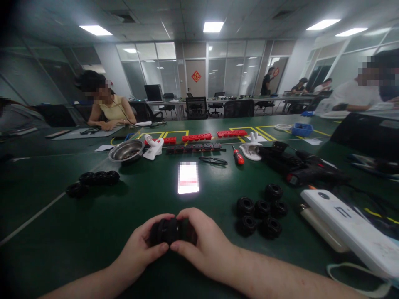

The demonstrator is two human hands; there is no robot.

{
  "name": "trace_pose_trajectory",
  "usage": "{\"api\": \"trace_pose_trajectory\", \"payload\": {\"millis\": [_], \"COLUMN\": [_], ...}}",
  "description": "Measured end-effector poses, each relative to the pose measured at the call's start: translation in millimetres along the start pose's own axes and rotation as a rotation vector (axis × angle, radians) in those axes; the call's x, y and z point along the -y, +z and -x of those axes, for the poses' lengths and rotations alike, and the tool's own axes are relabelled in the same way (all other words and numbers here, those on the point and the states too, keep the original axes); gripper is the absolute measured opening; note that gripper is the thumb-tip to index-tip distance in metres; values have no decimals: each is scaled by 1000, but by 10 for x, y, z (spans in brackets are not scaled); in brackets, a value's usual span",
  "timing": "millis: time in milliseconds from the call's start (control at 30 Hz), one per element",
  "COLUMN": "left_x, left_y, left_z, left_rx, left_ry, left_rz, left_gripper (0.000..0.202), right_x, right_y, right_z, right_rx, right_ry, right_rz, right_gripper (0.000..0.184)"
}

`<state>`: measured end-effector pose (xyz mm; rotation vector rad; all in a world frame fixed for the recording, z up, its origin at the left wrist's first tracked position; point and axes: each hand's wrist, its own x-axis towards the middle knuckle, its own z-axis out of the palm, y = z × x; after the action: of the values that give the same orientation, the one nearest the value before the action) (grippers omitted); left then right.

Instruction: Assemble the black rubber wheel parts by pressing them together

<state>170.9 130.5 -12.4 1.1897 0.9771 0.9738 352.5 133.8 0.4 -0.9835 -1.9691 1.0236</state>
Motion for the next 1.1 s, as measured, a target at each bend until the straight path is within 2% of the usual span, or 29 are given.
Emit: {"api": "trace_pose_trajectory", "payload": {"millis": [100, 200, 267, 333, 400, 467, 567, 633, 733, 867, 967, 1033, 1100], "left_x": [15, 16, 10, 4, -1, -7, -23, -30, -27, -4, 1, 1, 2], "left_y": [-6, -4, -4, -5, -7, -4, 6, 14, 19, 6, -12, -21, -26], "left_z": [-4, 0, 6, 12, 14, 13, 8, 9, 16, 19, 19, 17, 11], "left_rx": [12, -7, -40, -63, -68, -70, -112, -134, -128, -107, -82, -73, -71], "left_ry": [17, 18, 25, 31, 34, 38, 40, 34, 40, 60, 81, 91, 79], "left_rz": [15, -15, -23, -26, -53, -92, -121, -121, -123, -116, -135, -155, -150], "left_gripper": [45, 43, 42, 42, 42, 42, 38, 36, 38, 40, 41, 43, 46], "right_x": [-5, -1, 2, -1, -6, -6, 1, -5, -30, -60, -80, -88, -82], "right_y": [-4, -12, -12, -7, 0, 7, 18, 29, 53, 79, 93, 98, 94], "right_z": [4, 3, 0, -7, -15, -20, -24, -35, -65, -97, -112, -117, -110], "right_rx": [-8, -26, -52, -53, -13, 27, -11, -22, 51, 49, 141, 204, 206], "right_ry": [-100, -149, -165, -86, 38, 87, 54, 122, 287, 309, 409, 420, 404], "right_rz": [1, -11, 3, -17, -50, -64, -118, -197, -352, -534, -569, -594, -602], "right_gripper": [40, 31, 37, 38, 26, 16, 27, 25, 28, 40, 39, 39, 37]}}
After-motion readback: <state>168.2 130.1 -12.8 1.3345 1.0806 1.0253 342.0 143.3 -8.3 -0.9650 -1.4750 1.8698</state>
